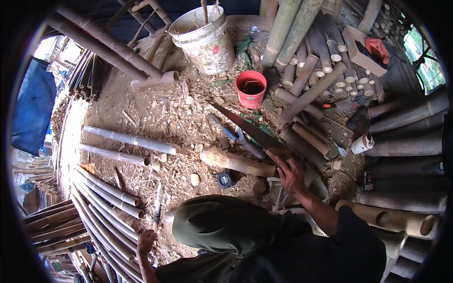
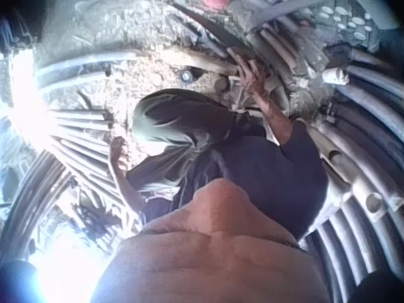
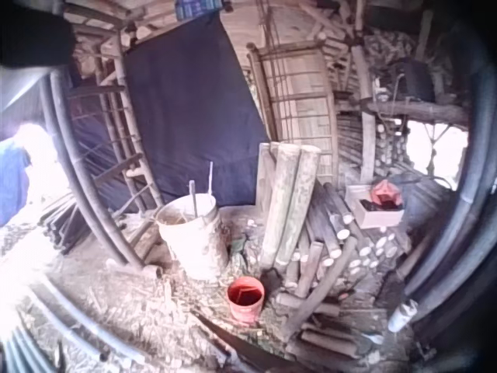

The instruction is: The person assembles a bamboo frame by fitting notched pieces together, then uses a knife to shave and smooth the joints. They measure the assembled frame with a tape measure and later select additional bamboo poles from a pile.

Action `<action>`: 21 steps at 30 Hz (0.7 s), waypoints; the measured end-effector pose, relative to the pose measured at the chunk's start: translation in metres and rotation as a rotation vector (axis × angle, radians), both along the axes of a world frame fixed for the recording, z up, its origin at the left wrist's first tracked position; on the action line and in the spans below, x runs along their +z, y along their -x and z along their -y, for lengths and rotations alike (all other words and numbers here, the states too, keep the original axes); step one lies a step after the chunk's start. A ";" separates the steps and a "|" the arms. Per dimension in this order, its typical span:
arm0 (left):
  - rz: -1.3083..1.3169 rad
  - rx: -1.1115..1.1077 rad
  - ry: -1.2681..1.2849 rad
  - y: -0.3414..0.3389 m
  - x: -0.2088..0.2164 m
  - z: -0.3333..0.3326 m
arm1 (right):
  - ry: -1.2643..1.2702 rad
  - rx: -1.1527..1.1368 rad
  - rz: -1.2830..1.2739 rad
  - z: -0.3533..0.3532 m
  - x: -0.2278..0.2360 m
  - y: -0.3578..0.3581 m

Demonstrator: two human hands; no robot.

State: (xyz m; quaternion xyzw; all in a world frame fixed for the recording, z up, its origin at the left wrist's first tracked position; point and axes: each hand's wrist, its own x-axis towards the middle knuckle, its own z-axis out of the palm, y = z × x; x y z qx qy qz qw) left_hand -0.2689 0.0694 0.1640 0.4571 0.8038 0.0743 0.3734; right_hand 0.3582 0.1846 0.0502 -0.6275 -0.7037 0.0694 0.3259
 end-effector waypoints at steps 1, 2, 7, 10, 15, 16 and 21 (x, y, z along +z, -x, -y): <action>0.009 0.001 -0.006 -0.001 0.000 0.003 | 0.029 -0.020 0.037 0.005 -0.009 -0.001; 0.030 0.049 0.001 0.004 -0.001 0.009 | 0.032 -0.025 0.071 0.011 -0.018 -0.003; 0.106 0.257 0.114 0.003 0.005 0.030 | 0.163 -0.152 0.203 0.045 -0.064 -0.024; 0.037 0.255 0.177 0.017 0.001 0.035 | 0.249 -0.209 0.250 0.050 -0.082 -0.030; 0.047 0.190 0.056 0.026 -0.012 0.021 | 0.288 -0.383 0.279 0.046 -0.097 -0.021; 0.043 0.190 0.073 0.015 -0.006 0.016 | 0.394 -0.393 0.300 0.041 -0.084 -0.013; 0.072 0.158 0.043 0.012 0.006 0.034 | 0.243 -0.241 0.207 -0.005 -0.057 0.025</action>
